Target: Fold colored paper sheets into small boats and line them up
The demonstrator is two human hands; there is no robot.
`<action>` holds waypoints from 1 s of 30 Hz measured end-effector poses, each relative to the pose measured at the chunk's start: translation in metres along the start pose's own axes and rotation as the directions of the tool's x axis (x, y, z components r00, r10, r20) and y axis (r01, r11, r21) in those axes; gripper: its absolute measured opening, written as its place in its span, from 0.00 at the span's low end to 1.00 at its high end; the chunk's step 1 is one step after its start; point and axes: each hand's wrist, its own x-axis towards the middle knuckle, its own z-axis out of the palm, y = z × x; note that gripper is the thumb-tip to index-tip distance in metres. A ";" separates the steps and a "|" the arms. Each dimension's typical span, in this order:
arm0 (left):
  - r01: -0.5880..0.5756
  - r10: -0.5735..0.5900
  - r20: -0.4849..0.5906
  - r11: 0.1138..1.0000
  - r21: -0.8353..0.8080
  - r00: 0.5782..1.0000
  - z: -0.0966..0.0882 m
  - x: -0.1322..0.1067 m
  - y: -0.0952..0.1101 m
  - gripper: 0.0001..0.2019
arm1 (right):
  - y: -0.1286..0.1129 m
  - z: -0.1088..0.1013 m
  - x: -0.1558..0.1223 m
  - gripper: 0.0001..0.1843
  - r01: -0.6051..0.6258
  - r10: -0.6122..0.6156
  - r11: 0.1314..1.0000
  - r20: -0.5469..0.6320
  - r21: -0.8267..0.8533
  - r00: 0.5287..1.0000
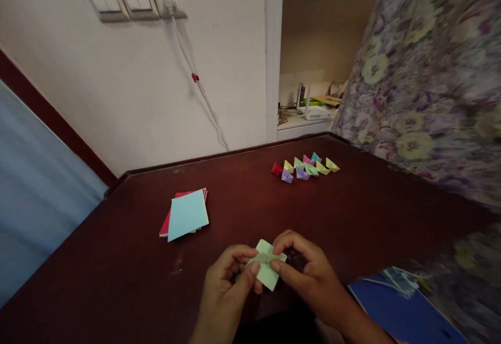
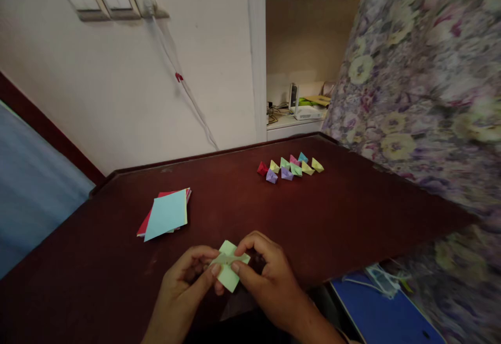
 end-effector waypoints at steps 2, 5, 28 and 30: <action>0.010 -0.010 0.006 1.000 0.012 1.000 -0.001 0.000 -0.001 0.06 | -0.001 0.000 0.001 0.03 -0.071 0.069 0.997 0.054 0.032 0.996; 0.039 -0.039 0.020 0.999 0.002 0.999 0.000 0.002 -0.002 0.07 | -0.001 0.001 0.001 0.05 -0.138 0.131 0.987 0.088 0.076 0.987; 0.055 -0.074 -0.071 0.970 -0.236 0.995 0.008 -0.001 -0.012 0.08 | 0.011 0.000 -0.002 0.10 0.109 -0.109 0.990 0.000 0.085 0.994; 0.048 -0.079 -0.126 0.970 -0.236 0.989 0.009 0.000 -0.013 0.11 | 0.014 -0.001 -0.003 0.07 0.066 -0.069 0.985 0.016 0.162 0.997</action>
